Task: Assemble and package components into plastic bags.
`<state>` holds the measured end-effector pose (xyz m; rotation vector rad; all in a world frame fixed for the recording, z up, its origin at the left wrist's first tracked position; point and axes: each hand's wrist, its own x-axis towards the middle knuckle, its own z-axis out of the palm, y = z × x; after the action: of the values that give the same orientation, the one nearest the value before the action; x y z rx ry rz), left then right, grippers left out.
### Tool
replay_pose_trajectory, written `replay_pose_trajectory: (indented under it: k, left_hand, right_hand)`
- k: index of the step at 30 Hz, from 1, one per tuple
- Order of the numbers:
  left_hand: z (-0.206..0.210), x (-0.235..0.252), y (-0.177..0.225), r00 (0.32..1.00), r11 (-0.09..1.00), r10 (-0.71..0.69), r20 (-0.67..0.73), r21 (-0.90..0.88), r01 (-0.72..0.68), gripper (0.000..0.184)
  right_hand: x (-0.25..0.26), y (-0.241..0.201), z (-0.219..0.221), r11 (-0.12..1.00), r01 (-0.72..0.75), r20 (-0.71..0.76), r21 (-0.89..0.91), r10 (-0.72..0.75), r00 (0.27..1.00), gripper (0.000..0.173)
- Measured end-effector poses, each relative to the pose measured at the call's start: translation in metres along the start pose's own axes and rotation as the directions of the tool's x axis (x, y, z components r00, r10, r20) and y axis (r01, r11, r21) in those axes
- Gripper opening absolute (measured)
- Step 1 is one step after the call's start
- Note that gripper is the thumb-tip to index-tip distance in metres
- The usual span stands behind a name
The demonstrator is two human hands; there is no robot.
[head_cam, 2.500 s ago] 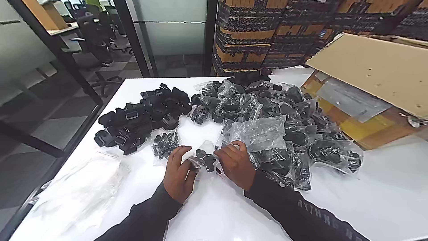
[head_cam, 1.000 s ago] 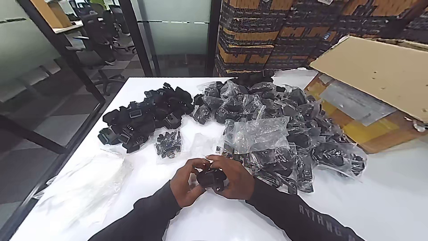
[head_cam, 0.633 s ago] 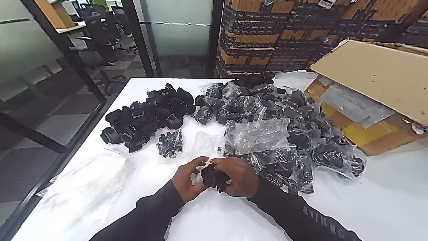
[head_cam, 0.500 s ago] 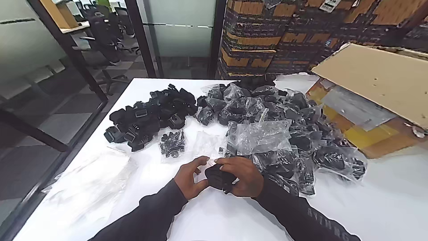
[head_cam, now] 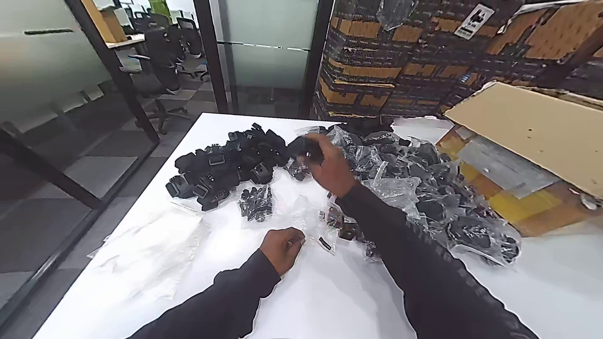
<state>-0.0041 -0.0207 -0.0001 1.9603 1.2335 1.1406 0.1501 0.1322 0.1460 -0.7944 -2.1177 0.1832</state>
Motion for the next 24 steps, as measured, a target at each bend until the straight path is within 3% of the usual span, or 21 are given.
replay_pose_trajectory:
  k: [4,7,9,14,18,24]
  left_hand:
    - [-0.001,0.002,-0.001,0.999,0.999,-0.017,0.045,-0.034,0.019,0.018]
    - [-0.001,0.004,-0.003,0.999,0.996,-0.01,0.052,-0.09,0.015,0.018]
    - [-0.001,0.005,-0.004,0.998,0.994,-0.011,0.061,-0.11,0.017,0.017]
    - [0.0,0.008,-0.006,0.996,0.993,0.02,0.084,-0.117,-0.01,0.016]
    - [0.002,0.009,-0.01,0.994,0.991,0.044,0.096,-0.131,-0.032,0.016]
    - [0.001,0.01,-0.01,0.993,0.993,0.064,0.102,-0.109,-0.053,0.015]
  right_hand:
    - [0.07,0.042,0.022,0.963,-0.265,-0.017,-0.046,0.265,0.964,0.054]
    - [0.099,0.072,0.05,0.922,-0.378,0.071,-0.086,0.384,0.921,0.058]
    - [0.11,0.075,0.069,0.9,-0.382,0.136,-0.209,0.414,0.9,0.06]
    - [0.123,0.082,0.119,0.863,-0.197,0.22,-0.466,0.328,0.919,0.053]
    - [0.124,0.095,0.149,0.846,-0.217,0.29,-0.487,0.391,0.873,0.042]
    - [0.113,0.103,0.157,0.843,-0.325,0.394,-0.429,0.498,0.772,0.058]
